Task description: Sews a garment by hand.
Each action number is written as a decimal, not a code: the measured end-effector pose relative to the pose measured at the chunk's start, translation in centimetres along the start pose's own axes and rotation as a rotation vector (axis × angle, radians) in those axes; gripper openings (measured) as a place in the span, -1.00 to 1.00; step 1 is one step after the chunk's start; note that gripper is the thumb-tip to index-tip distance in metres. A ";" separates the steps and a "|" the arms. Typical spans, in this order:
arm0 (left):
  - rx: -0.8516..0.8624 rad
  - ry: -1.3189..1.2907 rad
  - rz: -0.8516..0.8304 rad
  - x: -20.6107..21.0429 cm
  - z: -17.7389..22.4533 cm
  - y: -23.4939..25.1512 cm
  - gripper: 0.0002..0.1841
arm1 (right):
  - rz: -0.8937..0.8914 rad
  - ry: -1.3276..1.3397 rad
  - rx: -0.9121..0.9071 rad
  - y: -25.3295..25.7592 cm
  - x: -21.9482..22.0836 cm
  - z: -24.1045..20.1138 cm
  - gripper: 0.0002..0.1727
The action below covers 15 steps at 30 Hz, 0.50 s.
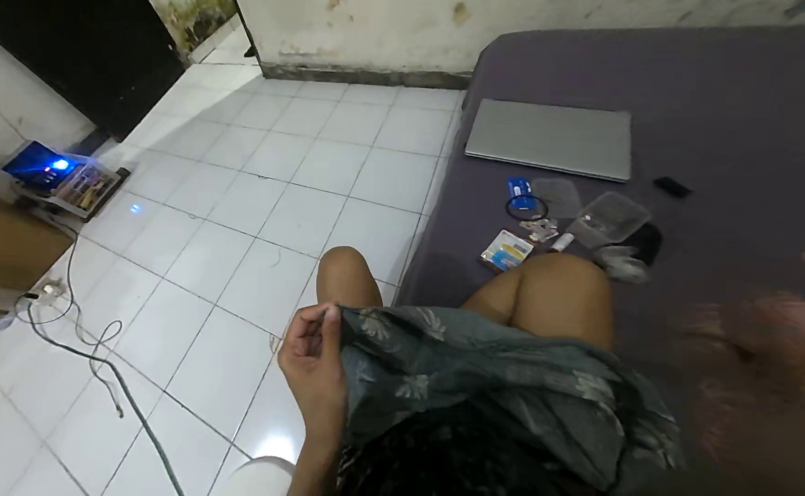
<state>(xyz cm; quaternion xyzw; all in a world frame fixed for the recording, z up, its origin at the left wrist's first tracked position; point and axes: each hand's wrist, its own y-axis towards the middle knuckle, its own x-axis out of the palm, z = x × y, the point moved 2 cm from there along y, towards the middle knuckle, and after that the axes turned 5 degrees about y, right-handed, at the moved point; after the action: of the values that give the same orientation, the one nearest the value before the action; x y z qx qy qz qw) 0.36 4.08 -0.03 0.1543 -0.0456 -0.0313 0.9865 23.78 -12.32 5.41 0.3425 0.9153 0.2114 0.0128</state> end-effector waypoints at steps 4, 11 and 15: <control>0.036 -0.030 -0.087 0.3 0.6 -0.9 -0.86 | -0.272 -0.135 -0.081 -1.6 8.9 2.2 -0.63; 0.112 -0.068 -0.134 0.4 1.1 -1.9 -0.90 | -0.362 -0.232 -0.201 -3.6 12.8 3.5 -0.71; 0.140 -0.108 -0.167 0.6 1.2 -2.2 -0.87 | -0.338 -0.198 -0.258 -3.8 12.9 3.5 -0.83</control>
<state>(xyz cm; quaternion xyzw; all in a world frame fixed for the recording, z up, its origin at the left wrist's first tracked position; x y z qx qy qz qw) 0.75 1.63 0.46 0.2243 -0.0877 -0.1184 0.9633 12.16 -5.37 2.26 0.1987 0.9194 0.2869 0.1814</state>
